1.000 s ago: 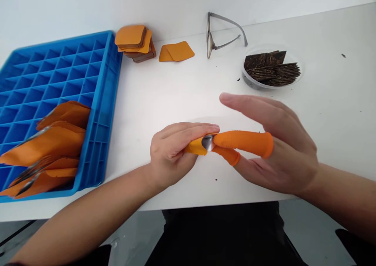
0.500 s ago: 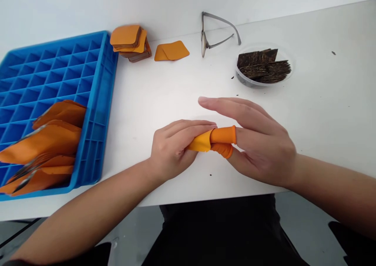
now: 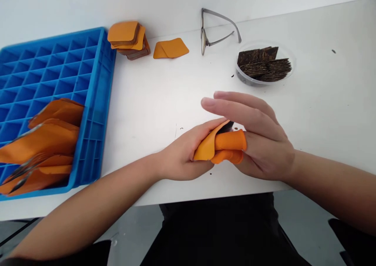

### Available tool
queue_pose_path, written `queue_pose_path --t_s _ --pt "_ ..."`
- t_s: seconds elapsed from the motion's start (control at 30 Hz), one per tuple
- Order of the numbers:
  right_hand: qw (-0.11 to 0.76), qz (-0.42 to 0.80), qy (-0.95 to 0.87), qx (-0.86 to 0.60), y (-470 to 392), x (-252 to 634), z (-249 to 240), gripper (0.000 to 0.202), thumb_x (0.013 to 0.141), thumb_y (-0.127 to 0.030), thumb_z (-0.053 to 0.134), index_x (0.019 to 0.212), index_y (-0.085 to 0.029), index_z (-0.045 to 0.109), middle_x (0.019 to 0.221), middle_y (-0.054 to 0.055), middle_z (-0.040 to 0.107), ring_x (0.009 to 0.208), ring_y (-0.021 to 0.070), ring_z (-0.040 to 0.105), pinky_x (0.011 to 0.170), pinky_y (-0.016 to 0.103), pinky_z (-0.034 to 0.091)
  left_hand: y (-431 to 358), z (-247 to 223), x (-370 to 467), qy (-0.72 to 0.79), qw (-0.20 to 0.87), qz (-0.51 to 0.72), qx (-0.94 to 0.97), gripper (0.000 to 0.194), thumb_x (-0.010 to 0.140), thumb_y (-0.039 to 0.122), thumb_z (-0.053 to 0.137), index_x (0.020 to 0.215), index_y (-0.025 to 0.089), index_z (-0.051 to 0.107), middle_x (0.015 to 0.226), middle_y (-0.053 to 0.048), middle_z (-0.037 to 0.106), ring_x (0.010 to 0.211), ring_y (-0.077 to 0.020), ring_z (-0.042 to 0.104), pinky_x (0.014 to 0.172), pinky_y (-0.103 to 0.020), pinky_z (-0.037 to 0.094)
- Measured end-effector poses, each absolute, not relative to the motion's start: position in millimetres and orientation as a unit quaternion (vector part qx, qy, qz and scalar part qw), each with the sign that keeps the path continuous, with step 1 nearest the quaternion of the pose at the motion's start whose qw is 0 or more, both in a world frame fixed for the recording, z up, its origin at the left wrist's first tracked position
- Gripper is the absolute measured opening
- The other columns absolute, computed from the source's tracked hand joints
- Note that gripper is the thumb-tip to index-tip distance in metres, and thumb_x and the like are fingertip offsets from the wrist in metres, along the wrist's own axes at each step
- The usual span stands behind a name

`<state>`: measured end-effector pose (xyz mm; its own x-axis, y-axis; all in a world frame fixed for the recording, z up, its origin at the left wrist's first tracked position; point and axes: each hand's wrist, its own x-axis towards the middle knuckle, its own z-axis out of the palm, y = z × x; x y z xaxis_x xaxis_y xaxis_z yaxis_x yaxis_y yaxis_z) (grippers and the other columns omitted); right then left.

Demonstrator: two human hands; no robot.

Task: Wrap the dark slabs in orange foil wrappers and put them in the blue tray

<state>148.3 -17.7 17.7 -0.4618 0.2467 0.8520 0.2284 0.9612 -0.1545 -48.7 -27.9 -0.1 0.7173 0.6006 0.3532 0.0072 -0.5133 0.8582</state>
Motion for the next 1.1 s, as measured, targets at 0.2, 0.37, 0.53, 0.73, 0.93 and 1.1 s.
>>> queue_pose_path --t_s 0.2,0.37,0.53,0.73,0.93,1.1 --pt "0.441 0.018 -0.884 -0.155 -18.6 148.1 14.0 0.019 0.089 -0.006 0.058 0.080 -0.023 0.059 0.137 0.007 0.069 0.135 0.0239 0.061 0.098 0.042 0.065 -29.5 -0.1 -46.3 0.212 0.498 0.343 0.768 0.045 0.085 0.011 0.066 0.121 0.028 0.044 0.092 -0.001 0.056 0.071 -0.0145 0.059 0.054 -0.028 0.053" --pt "0.420 0.008 -0.895 -0.149 -19.3 150.5 12.5 0.006 0.089 -0.013 0.067 0.087 -0.018 0.064 0.138 0.016 0.067 0.136 0.0311 0.059 0.100 0.046 0.062 -28.1 -7.9 -46.9 0.215 0.445 0.373 0.785 0.041 0.087 0.016 0.066 0.118 0.029 0.043 0.092 -0.001 0.052 0.072 -0.0146 0.053 0.053 -0.027 0.049" --pt "0.383 0.008 -0.904 -0.191 -20.3 153.4 15.1 0.013 0.090 -0.033 0.072 0.092 -0.024 0.063 0.143 0.009 0.064 0.141 0.0325 0.054 0.098 0.050 0.063 -28.5 -12.9 -47.4 0.213 0.475 0.384 0.763 0.044 0.089 0.038 0.072 0.123 0.028 0.046 0.082 0.001 0.050 0.063 -0.0130 0.046 0.053 -0.029 0.046" --pt "0.379 0.003 -0.906 -0.190 -16.2 155.3 12.3 0.026 0.086 -0.040 0.078 0.079 -0.023 0.059 0.145 0.009 0.061 0.140 0.0351 0.054 0.101 0.051 0.061 -30.6 -11.1 -47.2 0.211 0.491 0.365 0.762 0.055 0.085 0.034 0.078 0.129 0.026 0.045 0.097 -0.005 0.064 0.078 -0.0188 0.062 0.067 -0.033 0.055" --pt "0.388 -0.022 -0.889 -0.242 -15.9 154.7 12.4 0.036 0.087 -0.057 0.072 0.082 -0.024 0.060 0.151 0.004 0.055 0.143 0.0340 0.051 0.108 0.054 0.056 -28.4 -9.2 -47.9 0.199 0.508 0.377 0.749 0.048 0.088 0.030 0.073 0.127 0.028 0.044 0.090 -0.003 0.065 0.067 -0.0164 0.063 0.059 -0.029 0.054" --pt "0.363 0.021 -0.899 -0.245 -16.7 157.4 13.8 0.036 0.087 -0.058 0.071 0.080 -0.024 0.060 0.150 0.004 0.057 0.145 0.0345 0.049 0.107 0.054 0.057 -27.2 -9.5 -49.4 0.204 0.484 0.386 0.759 0.042 0.090 0.035 0.070 0.123 0.025 0.046 0.087 -0.004 0.067 0.069 -0.0174 0.065 0.063 -0.030 0.056"
